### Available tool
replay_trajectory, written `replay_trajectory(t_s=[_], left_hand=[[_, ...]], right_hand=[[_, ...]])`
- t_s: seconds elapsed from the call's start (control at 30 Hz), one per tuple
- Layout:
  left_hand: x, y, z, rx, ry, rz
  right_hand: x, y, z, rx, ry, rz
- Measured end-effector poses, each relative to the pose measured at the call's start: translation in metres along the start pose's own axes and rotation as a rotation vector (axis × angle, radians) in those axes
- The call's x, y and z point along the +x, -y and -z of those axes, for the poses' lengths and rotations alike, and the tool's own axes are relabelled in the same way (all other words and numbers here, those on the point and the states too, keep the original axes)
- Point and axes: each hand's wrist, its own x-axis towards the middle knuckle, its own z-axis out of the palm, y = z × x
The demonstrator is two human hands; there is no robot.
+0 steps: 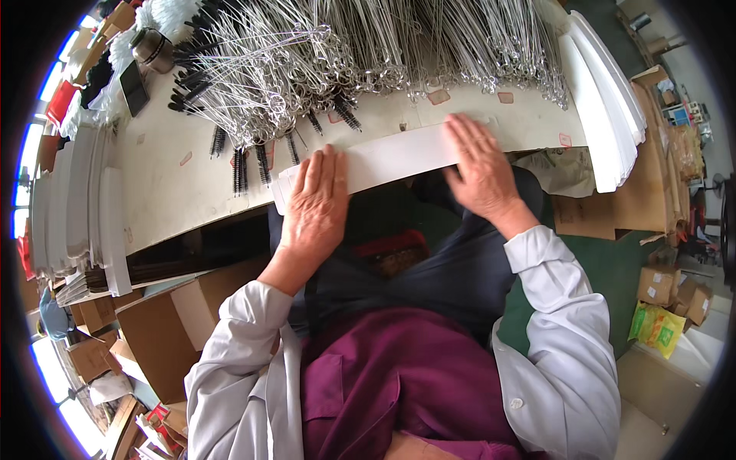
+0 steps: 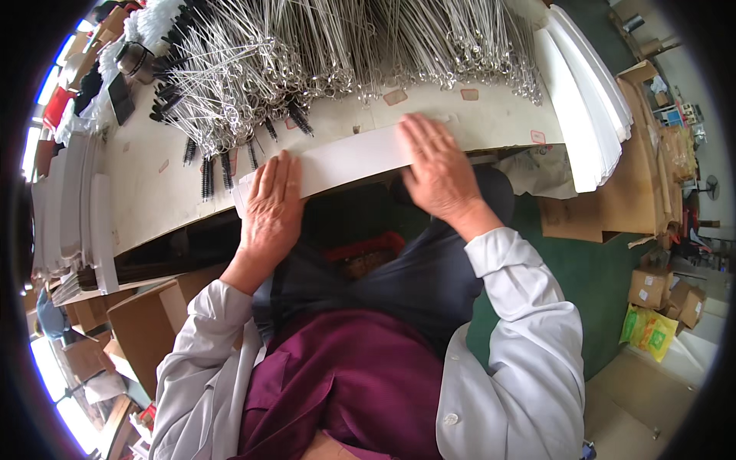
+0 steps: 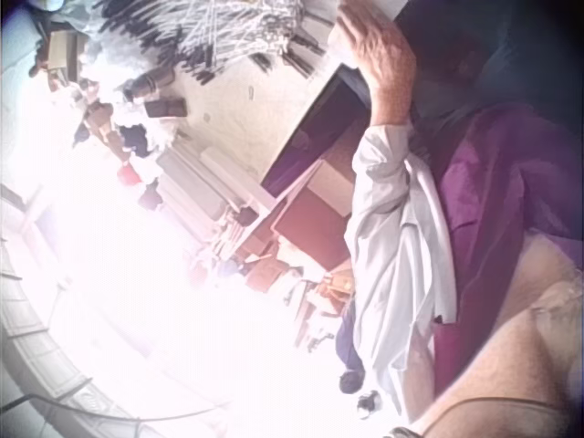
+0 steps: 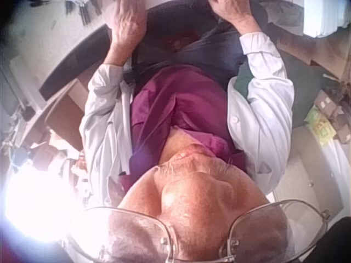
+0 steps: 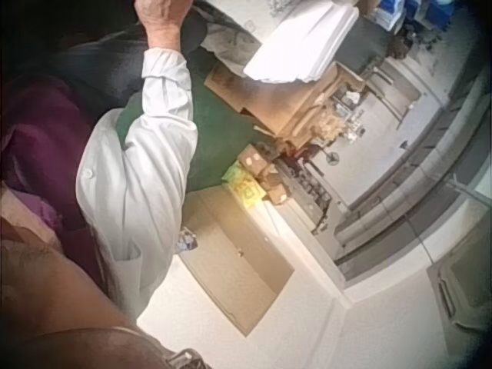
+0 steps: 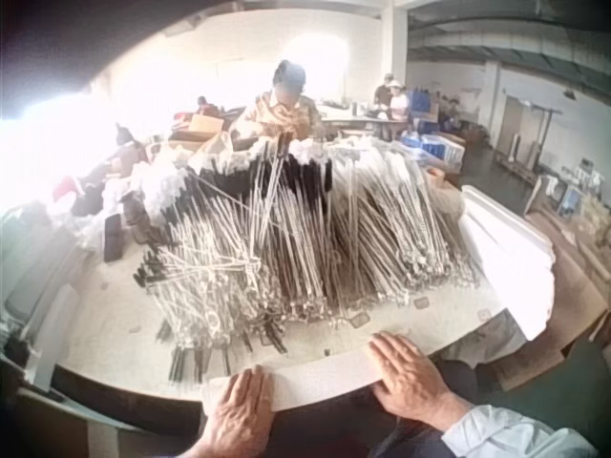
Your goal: Packaging industrial wire brushes into small cardboard boxes.
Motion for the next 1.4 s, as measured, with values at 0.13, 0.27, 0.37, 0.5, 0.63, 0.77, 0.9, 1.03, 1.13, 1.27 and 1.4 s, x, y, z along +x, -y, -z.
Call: replay_trajectory(t_s=[0.13, 0.27, 0.37, 0.5, 0.63, 0.77, 0.9, 1.03, 1.13, 1.27, 1.4], left_hand=[[-0.010, 0.013, 0.008, 0.023, -0.033, -0.012], [-0.016, 0.029, 0.008, 0.082, -0.030, -0.061], [-0.015, 0.030, 0.011, 0.065, -0.068, -0.082], [-0.016, 0.027, 0.029, 0.039, -0.091, -0.075], [-0.030, 0.008, 0.061, -0.043, 0.074, -0.025], [-0.016, -0.013, 0.087, -0.410, 0.280, 0.035], [0.004, -0.020, 0.062, -0.596, 0.353, 0.143], [0.001, -0.023, 0.054, -0.620, 0.290, 0.257], [-0.020, -0.019, 0.045, -0.571, 0.199, 0.301], [-0.038, -0.019, 0.031, -0.560, 0.099, 0.288], [-0.043, -0.025, 0.029, -0.561, 0.079, 0.308]], right_hand=[[-0.010, -0.031, 0.002, -0.085, -0.011, -0.005], [-0.010, -0.030, 0.005, -0.089, -0.026, -0.012], [-0.006, -0.031, 0.012, -0.071, -0.030, 0.009], [-0.010, -0.025, 0.025, -0.048, -0.028, 0.105], [-0.005, -0.004, 0.035, -0.020, -0.147, 0.190], [0.005, 0.039, 0.034, 0.076, -0.134, 0.303], [0.014, 0.078, 0.022, 0.164, -0.128, 0.364], [0.012, 0.089, 0.021, 0.277, -0.243, 0.201], [-0.010, 0.090, 0.020, 0.379, -0.367, -0.049], [-0.027, 0.105, -0.003, 0.619, -0.330, -0.193], [-0.027, 0.126, -0.022, 0.981, -0.377, -0.411]])
